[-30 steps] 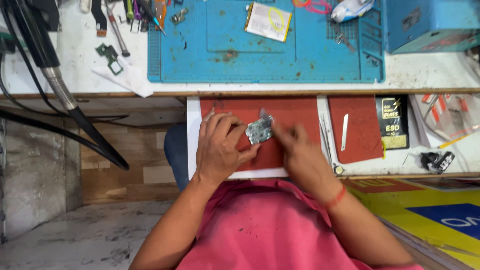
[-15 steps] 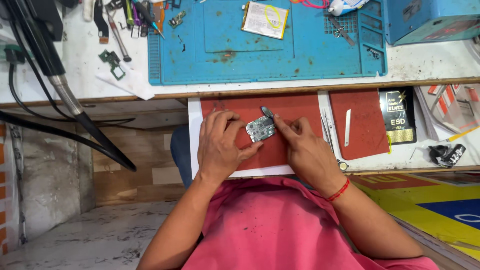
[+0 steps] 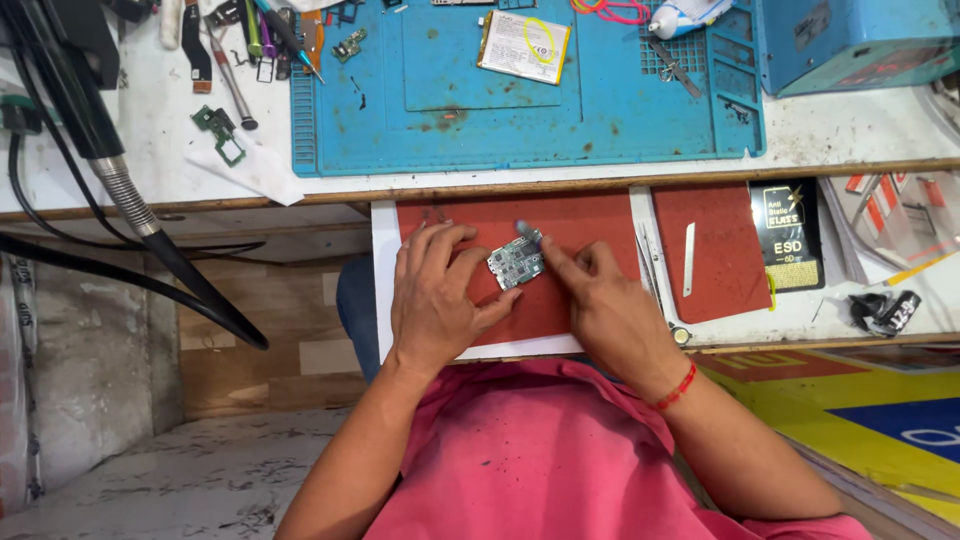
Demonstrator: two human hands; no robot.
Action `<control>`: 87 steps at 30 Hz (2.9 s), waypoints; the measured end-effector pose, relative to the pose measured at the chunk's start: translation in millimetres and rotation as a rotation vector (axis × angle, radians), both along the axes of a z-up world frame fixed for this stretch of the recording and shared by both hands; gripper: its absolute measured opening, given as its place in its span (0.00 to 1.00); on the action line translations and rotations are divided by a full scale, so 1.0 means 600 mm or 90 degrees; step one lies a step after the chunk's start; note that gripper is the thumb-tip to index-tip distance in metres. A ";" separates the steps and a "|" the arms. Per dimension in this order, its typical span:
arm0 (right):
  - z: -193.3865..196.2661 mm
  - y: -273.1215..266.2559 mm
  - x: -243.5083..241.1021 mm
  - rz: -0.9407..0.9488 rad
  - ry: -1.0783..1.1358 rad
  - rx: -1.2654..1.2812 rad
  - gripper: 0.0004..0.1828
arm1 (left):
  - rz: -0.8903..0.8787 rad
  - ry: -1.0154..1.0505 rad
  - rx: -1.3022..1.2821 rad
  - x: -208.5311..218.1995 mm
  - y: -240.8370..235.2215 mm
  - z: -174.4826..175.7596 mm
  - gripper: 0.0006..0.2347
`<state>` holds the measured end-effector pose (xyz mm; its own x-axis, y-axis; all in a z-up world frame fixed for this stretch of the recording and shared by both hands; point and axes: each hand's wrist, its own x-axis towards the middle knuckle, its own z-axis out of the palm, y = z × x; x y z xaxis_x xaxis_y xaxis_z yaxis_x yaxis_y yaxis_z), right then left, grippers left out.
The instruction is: The person scrubs a small circuit board with a toothbrush on a red mat, then uses a hot air gun to blow air over the board, and continues scrubbing. The person handles the board and tools directly without visible final placement.
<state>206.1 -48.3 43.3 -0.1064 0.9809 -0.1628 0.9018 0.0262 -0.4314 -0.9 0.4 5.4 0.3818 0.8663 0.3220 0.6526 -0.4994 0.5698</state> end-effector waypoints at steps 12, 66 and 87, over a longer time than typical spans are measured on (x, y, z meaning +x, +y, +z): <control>-0.008 -0.002 0.008 0.059 0.081 -0.014 0.35 | 0.003 -0.005 0.018 -0.002 0.012 0.001 0.19; 0.003 0.000 0.016 -0.022 -0.017 -0.032 0.31 | -0.010 0.001 0.055 0.002 0.004 0.008 0.18; 0.008 0.003 0.018 0.015 -0.029 0.013 0.32 | -0.020 -0.003 0.082 0.000 0.000 0.001 0.19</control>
